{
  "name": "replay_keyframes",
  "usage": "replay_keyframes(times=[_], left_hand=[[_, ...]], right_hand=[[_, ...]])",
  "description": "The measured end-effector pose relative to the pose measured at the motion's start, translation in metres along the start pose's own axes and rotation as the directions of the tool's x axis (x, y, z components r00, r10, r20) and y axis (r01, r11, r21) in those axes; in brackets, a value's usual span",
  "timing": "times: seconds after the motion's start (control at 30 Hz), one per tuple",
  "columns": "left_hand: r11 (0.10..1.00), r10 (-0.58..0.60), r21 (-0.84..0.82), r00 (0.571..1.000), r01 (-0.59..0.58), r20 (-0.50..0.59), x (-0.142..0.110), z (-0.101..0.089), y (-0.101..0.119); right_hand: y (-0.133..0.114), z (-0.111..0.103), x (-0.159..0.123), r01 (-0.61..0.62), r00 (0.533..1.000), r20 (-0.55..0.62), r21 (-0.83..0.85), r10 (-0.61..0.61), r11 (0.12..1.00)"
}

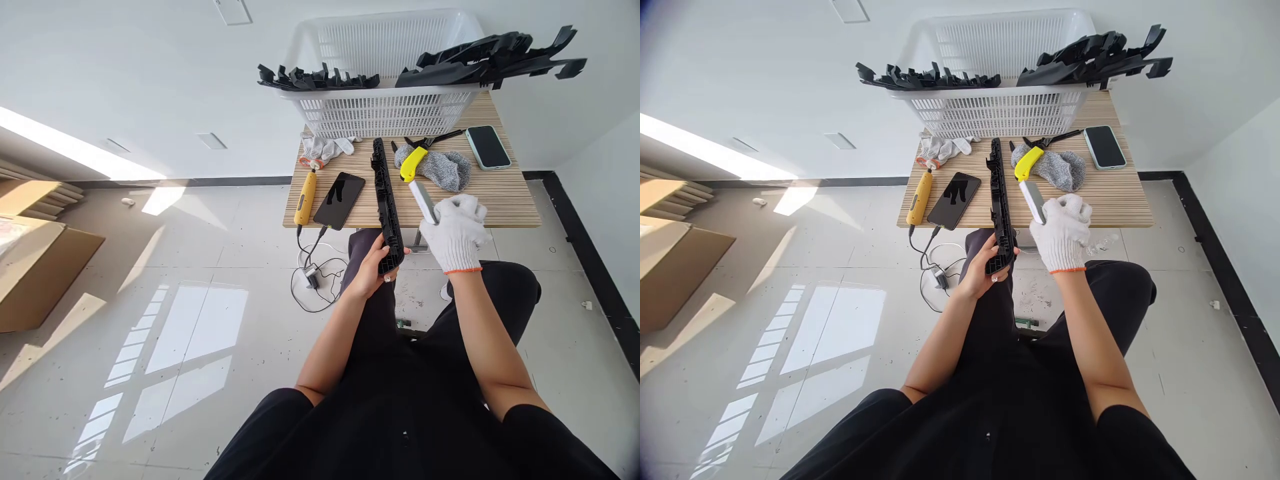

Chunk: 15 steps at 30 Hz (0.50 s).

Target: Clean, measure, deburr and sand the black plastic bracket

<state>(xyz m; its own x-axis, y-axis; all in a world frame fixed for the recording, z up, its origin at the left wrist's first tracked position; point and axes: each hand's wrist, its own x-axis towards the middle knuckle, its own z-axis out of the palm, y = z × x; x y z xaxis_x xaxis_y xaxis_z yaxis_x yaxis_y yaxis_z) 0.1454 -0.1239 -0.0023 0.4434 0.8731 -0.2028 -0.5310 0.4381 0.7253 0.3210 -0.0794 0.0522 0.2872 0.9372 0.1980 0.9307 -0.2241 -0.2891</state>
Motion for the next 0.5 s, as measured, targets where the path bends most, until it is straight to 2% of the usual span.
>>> replay_keyframes(times=[0.13,0.3,0.37,0.5], left_hand=[[1.0,-0.001,-0.002,1.0,0.001,0.009,0.0,-0.002,-0.001],[1.0,0.001,-0.012,1.0,-0.001,0.029,0.0,-0.005,-0.003],[1.0,0.004,-0.006,1.0,-0.004,0.031,0.001,-0.005,-0.004],[1.0,0.006,0.002,1.0,-0.006,0.03,0.0,-0.004,-0.003]], right_hand=[[-0.001,0.008,0.001,0.151,0.964,0.237,-0.12,-0.119,0.981],[-0.001,-0.003,0.006,0.177,0.928,0.341,-0.051,-0.15,0.983],[-0.002,-0.008,0.009,0.132,0.921,0.37,0.002,-0.124,0.991],[-0.005,-0.007,0.015,-0.08,0.932,0.36,0.091,0.042,0.993]])
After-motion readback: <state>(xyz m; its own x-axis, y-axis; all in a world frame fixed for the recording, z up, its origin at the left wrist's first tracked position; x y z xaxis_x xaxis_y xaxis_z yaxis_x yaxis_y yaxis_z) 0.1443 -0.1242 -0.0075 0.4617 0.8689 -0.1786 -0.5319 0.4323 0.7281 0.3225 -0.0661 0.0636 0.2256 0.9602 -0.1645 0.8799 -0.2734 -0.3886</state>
